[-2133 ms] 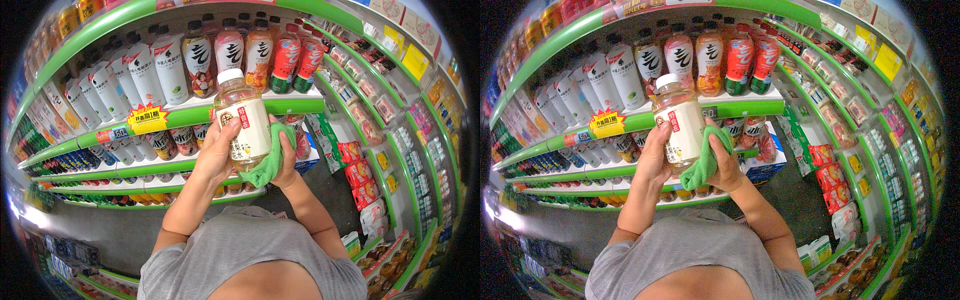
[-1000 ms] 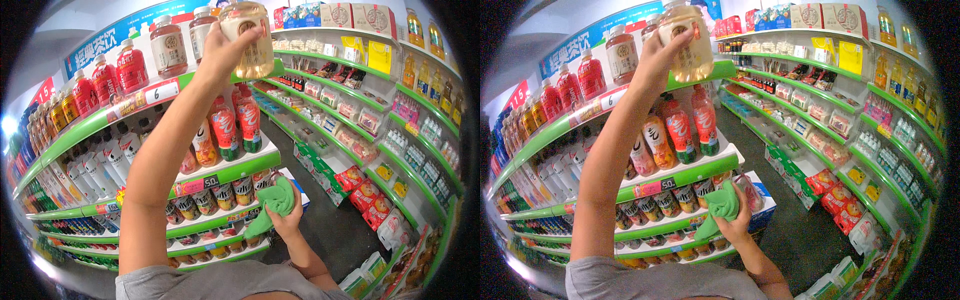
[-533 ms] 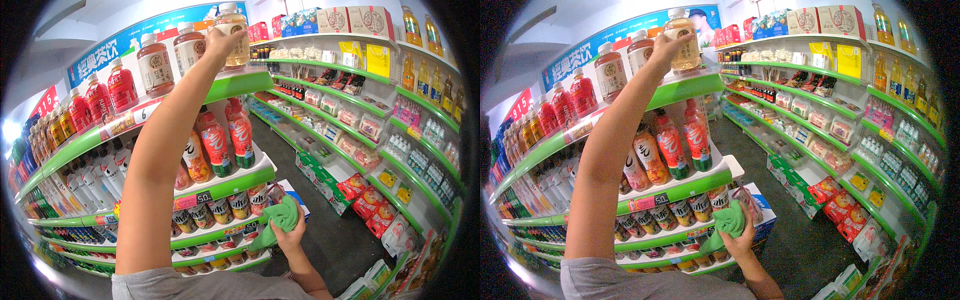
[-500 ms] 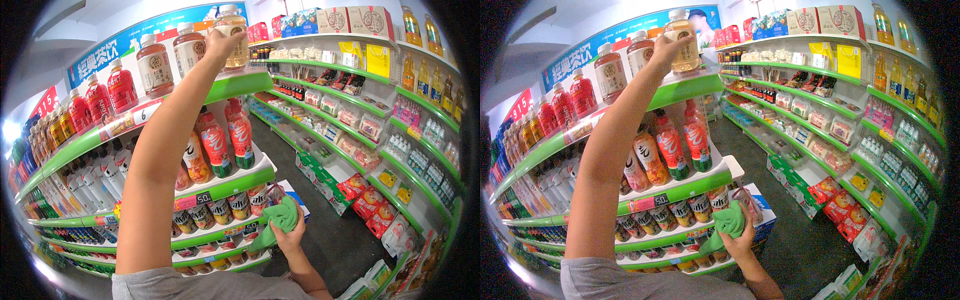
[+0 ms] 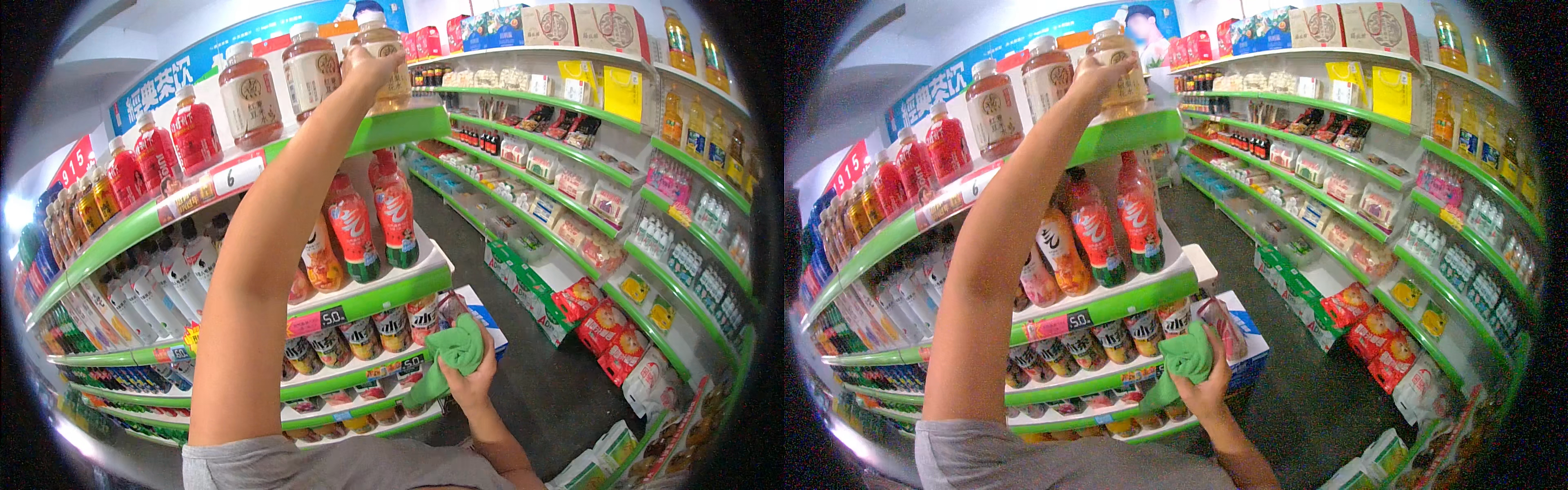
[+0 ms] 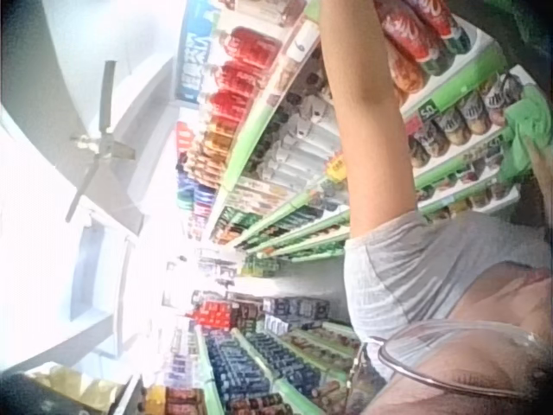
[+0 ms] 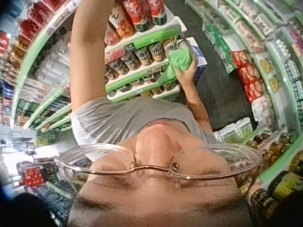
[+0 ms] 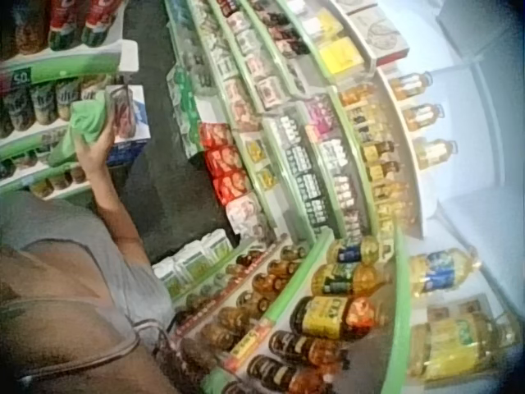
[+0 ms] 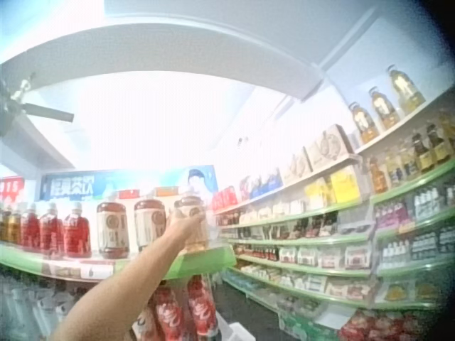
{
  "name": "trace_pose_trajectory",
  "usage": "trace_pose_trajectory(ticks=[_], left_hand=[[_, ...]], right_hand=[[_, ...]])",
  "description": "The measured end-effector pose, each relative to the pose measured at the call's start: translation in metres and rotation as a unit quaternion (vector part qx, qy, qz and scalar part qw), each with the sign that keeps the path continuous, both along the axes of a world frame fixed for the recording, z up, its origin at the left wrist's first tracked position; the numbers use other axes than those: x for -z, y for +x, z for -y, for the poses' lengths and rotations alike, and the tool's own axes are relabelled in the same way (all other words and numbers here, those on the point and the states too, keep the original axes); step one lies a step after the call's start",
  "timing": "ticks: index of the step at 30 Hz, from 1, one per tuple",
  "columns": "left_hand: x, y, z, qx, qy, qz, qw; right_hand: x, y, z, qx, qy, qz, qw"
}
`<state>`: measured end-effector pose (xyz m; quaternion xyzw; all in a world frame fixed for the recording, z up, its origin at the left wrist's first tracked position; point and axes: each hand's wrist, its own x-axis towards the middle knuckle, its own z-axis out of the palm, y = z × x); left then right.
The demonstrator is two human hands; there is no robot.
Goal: The person wipes the surfaces of beverage bottles and cans on a store shelf using a green cloth. They pick up each item, wipe it, and return it to the shelf, working along the aisle.
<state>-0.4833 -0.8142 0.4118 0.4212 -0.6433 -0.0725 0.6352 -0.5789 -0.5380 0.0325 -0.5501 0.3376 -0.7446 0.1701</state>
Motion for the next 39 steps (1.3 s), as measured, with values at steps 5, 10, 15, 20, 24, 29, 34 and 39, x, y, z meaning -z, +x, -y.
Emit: trace_pose_trajectory(ticks=[5,10,15,20,24,29,34,39], left_hand=[[0.015,0.008,-0.033,-0.173,-0.185,0.148,0.956],[0.108,0.02,-0.165,0.164,-0.319,0.18,0.916],[0.288,0.083,-0.235,0.346,0.08,0.188,0.916],[0.375,0.097,-0.248,0.369,0.249,-0.16,0.881],[0.366,0.134,-0.255,0.389,0.339,-0.399,0.758],[0.373,0.167,-0.277,0.431,0.345,-0.49,0.674],[0.374,0.195,-0.282,0.412,0.337,-0.479,0.697],[0.383,0.207,-0.293,0.367,0.294,-0.505,0.724]], right_hand=[[-0.003,0.012,0.0,-0.041,-0.006,0.018,0.999],[0.001,-0.004,0.005,-0.068,0.014,0.051,0.996],[-0.012,0.024,0.012,-0.199,0.045,-0.012,0.979],[-0.021,0.071,0.041,-0.077,0.05,-0.298,0.95],[-0.036,0.078,0.067,-0.095,0.089,-0.267,0.955],[-0.06,0.048,0.17,0.11,0.029,-0.034,0.993],[-0.071,0.047,0.22,0.149,0.083,-0.125,0.977],[-0.066,0.05,0.234,0.124,0.114,-0.085,0.982]])
